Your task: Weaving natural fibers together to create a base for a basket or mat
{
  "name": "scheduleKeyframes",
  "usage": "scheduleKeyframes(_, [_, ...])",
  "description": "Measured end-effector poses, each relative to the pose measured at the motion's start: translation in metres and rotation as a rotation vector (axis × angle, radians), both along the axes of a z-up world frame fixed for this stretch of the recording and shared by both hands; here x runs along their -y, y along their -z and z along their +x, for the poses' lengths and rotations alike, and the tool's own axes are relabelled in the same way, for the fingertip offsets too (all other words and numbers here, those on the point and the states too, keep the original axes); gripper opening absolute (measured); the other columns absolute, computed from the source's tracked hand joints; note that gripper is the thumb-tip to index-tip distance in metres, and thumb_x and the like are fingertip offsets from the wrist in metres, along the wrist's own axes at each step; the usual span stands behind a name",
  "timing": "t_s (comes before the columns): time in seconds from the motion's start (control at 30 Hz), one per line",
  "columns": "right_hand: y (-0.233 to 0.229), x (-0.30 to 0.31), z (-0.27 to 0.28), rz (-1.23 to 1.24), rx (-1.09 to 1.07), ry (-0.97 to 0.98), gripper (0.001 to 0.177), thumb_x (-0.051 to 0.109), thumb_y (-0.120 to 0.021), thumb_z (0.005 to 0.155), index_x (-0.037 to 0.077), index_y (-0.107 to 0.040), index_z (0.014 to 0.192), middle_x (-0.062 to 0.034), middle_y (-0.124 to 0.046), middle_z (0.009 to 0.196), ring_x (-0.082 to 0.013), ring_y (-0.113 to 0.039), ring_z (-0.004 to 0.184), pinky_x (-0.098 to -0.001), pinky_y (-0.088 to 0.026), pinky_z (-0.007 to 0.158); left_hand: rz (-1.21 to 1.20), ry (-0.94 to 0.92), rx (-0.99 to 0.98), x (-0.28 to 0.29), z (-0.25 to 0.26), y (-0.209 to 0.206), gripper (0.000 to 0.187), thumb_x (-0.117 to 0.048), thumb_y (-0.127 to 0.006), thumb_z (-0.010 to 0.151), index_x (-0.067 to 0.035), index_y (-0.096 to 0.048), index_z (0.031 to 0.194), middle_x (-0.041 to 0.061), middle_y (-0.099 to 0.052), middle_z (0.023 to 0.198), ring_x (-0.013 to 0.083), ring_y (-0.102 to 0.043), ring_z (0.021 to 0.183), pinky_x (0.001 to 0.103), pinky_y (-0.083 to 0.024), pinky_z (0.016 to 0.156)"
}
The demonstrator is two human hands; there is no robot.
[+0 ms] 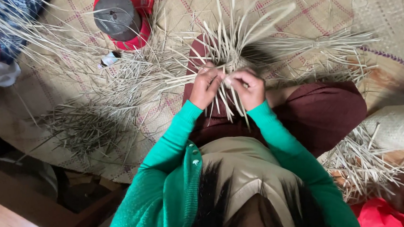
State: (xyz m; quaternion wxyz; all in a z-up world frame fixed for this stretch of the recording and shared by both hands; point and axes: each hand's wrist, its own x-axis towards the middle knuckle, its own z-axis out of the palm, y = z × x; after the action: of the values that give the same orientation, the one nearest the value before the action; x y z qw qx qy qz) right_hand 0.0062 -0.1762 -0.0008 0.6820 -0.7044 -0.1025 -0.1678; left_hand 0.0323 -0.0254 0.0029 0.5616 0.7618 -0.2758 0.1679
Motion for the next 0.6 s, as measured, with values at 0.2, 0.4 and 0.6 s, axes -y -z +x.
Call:
scheduleKeyframes(0.2, [0.0, -0.003, -0.013, -0.418, 0.269, 0.05, 0.01, 0.003, -0.068, 0.074, 0.012, -0.068, 0.08, -0.0025, -0.062, 0.078, -0.0208, -0.059, 0.07, -0.0311, -0.048, 0.067, -0.006, 0.027, -0.013, -0.002, -0.01, -0.016, 0.003, -0.007, -0.061, 0.078, -0.005, -0.062, 0.077, 0.017, -0.053, 0.075, 0.0399, -0.052, 0.078, 0.047, -0.037, 0.078])
scheduleKeyframes(0.4, [-0.006, -0.002, -0.022, -0.576, -0.042, 0.126, 0.021, 0.026, -0.071, 0.075, 0.01, -0.061, 0.085, -0.009, -0.064, 0.072, -0.0277, -0.062, 0.071, -0.0398, -0.049, 0.064, 0.008, -0.036, -0.044, -0.002, -0.007, -0.004, 0.007, -0.013, -0.064, 0.078, -0.006, -0.063, 0.076, 0.013, -0.054, 0.076, 0.0355, -0.051, 0.073, 0.043, -0.039, 0.076])
scheduleKeyframes(0.6, [-0.013, -0.003, -0.017, -0.393, -0.07, 0.06, 0.006, 0.012, -0.07, 0.075, 0.011, -0.066, 0.079, -0.0064, -0.062, 0.063, -0.0226, -0.062, 0.066, -0.0317, -0.049, 0.06, -0.001, -0.055, -0.009, -0.003, -0.009, -0.016, 0.007, -0.012, -0.064, 0.079, -0.005, -0.064, 0.076, 0.013, -0.055, 0.076, 0.0356, -0.052, 0.073, 0.042, -0.04, 0.075])
